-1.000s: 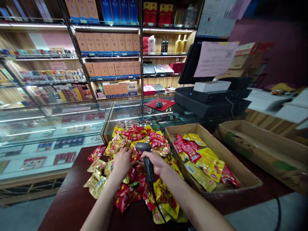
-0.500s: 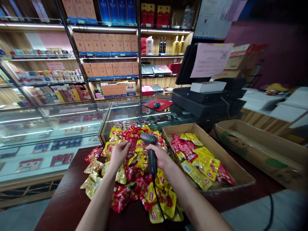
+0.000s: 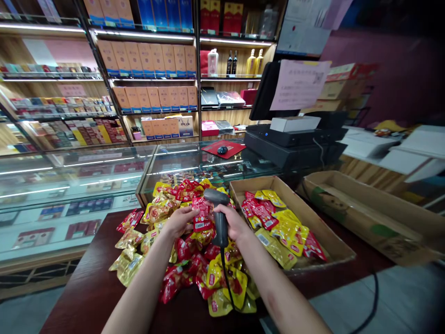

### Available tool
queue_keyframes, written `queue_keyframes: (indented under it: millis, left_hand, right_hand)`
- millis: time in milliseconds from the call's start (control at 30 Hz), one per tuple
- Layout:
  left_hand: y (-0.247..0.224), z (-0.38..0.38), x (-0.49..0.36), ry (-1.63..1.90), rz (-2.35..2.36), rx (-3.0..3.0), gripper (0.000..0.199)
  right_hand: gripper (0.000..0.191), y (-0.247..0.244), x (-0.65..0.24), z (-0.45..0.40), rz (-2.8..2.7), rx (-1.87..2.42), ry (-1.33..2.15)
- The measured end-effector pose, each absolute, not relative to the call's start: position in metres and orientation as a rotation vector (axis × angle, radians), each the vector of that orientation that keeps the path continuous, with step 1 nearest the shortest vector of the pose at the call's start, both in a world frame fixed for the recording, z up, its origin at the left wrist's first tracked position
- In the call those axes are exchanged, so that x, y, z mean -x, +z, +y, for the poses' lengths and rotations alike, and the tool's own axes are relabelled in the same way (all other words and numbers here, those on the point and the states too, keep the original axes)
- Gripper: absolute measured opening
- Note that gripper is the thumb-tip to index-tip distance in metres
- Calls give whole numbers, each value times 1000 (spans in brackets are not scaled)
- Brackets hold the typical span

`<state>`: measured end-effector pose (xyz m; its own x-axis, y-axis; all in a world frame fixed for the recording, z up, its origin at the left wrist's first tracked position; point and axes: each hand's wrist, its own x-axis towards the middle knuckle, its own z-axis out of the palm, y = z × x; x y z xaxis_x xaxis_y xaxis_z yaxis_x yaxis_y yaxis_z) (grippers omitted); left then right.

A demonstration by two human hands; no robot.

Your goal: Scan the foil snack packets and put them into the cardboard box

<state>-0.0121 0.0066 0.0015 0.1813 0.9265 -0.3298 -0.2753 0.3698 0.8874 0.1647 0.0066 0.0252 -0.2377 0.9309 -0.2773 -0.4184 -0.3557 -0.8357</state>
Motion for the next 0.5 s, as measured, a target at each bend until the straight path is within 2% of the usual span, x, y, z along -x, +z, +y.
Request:
queue_keyframes:
  millis: [167,367,500]
  left_hand:
    - [-9,22,18,1040,1095,-778,39]
    - [-8,42,19,1072,1134,-781,36]
    - [-5,50,16,1060,1167,-764,38]
  right_hand:
    - [23,20,-167,-10,-908,1151,1560]
    - [36,21,-159,-55,-953,1071,1720]
    - [34,12,-154,-66,-1062,1191,1617]
